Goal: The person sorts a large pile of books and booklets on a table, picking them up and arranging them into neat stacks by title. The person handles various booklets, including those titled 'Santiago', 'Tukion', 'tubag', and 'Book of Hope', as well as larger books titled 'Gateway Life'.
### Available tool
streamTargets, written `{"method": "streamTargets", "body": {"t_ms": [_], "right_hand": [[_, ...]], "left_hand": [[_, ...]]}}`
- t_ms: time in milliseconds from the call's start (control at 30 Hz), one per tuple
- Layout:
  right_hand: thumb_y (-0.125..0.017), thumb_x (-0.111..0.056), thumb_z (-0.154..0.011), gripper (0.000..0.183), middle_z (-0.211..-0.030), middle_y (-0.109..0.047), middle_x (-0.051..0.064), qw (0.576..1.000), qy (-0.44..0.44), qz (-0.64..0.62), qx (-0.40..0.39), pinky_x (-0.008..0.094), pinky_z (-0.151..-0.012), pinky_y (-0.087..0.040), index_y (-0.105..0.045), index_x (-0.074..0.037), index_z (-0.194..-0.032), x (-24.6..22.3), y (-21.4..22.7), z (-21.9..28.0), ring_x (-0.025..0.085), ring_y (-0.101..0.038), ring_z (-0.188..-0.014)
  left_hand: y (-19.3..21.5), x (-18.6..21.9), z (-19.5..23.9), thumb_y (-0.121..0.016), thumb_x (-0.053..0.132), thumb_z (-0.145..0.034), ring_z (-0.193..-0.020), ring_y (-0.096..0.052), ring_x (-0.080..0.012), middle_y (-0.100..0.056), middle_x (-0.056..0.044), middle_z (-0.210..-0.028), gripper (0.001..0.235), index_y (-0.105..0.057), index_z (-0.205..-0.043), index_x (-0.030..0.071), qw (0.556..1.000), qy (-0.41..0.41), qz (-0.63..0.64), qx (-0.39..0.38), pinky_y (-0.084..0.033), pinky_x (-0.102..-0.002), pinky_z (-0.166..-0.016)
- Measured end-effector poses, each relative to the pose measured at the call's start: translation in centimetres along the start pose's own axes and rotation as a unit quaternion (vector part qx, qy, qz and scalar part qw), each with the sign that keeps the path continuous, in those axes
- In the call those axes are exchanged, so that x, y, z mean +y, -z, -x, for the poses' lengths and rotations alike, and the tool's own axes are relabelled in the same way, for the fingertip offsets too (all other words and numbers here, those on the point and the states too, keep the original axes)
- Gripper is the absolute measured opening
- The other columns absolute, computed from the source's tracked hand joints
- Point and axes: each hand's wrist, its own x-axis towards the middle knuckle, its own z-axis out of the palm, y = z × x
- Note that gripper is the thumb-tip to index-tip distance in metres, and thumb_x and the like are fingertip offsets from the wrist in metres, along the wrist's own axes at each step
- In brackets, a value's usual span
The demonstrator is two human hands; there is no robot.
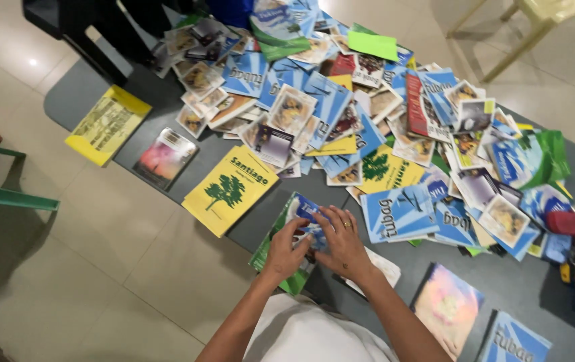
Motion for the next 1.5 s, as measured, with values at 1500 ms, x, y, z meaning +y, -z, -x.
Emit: {"method": "streamTargets", "body": {"t_ms": [1500], "right_hand": [[-0.072, -0.011, -0.083, 0.052, -0.142, -0.058, 0.015, 0.963, -0.094, -0.178, 0.181, 0.045, -0.112, -0.043, -0.063, -0.007, -0.134, -1.1, 3.2, -4.6, 0.035, -0.056, -0.132]], "left_hand": [[-1.3, 1.2, -8.7, -0.054, 0.006, -0.103, -0.104, -0.076, -0.0318, -0.075, -0.019, -0.109, 0.038, -0.055, -0.141, 0.003, 0.997, -0.068, 0.009, -0.02, -0.058, -0.037, -0.084]]}}
